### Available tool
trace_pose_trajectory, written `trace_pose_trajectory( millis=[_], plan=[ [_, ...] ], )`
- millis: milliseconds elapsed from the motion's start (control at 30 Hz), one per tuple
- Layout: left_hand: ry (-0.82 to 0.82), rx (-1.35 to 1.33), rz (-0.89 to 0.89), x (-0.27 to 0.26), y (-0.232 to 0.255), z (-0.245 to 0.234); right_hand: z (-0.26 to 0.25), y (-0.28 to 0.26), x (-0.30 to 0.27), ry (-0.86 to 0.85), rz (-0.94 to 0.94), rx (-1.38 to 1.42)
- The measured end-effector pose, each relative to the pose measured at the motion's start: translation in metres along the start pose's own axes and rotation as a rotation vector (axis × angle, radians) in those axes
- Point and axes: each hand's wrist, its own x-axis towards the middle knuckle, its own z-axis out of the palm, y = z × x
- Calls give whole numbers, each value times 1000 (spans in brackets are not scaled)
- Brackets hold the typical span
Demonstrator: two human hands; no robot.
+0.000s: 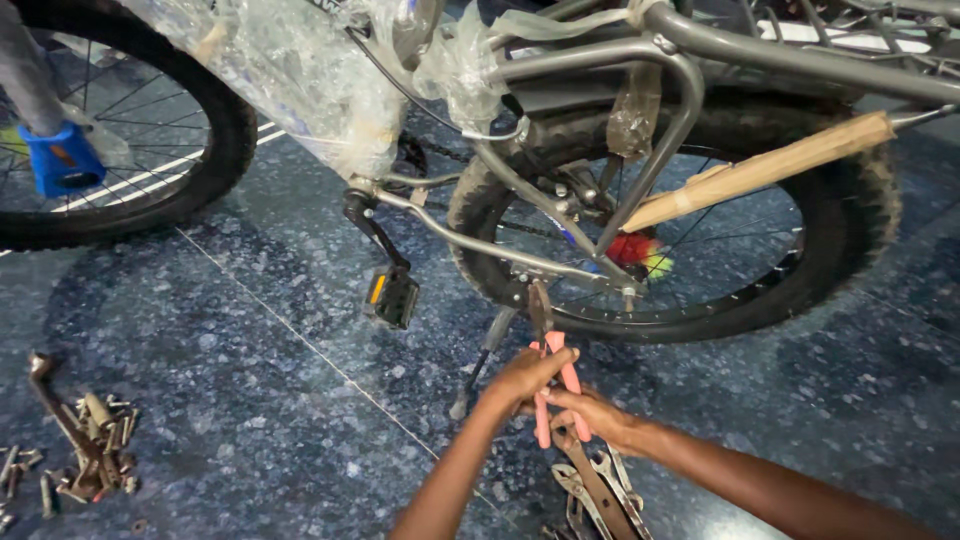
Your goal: The person uses a pair of pink-handled pliers to tighten a bolt on the rear wheel axle of a bicycle. The bicycle is partially wrapped in protective plastic. The person then moves to the front wheel and uses the pliers to tighten a bolt on the front axle. The task involves precise tool manipulation to secure the wheels to the frame.
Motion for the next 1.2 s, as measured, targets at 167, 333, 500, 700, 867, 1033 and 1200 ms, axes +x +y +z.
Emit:
trace_pose_trajectory(
  millis=[167,333,500,700,867,1033,1200],
  plan=[
    [-111,58,-70,25,-21,-32,49,-12,9,157,1,165],
    [-101,29,-102,43,-28,-73,90,5,47,144,-224,595],
    [46,195,40,13,-30,-78,107,14,62,240,-243,761],
    [104,106,81,-46,-10,-87,123,8,33,398,-96,715],
    [132,122,232,-64,-8,-104,124,-8,23,390,-185,682],
    [158,161,258,-73,6,-107,115,-27,28,307,-325,776],
    [247,224,228,-76,16,-102,110,-32,28,274,-335,842]
  ],
)
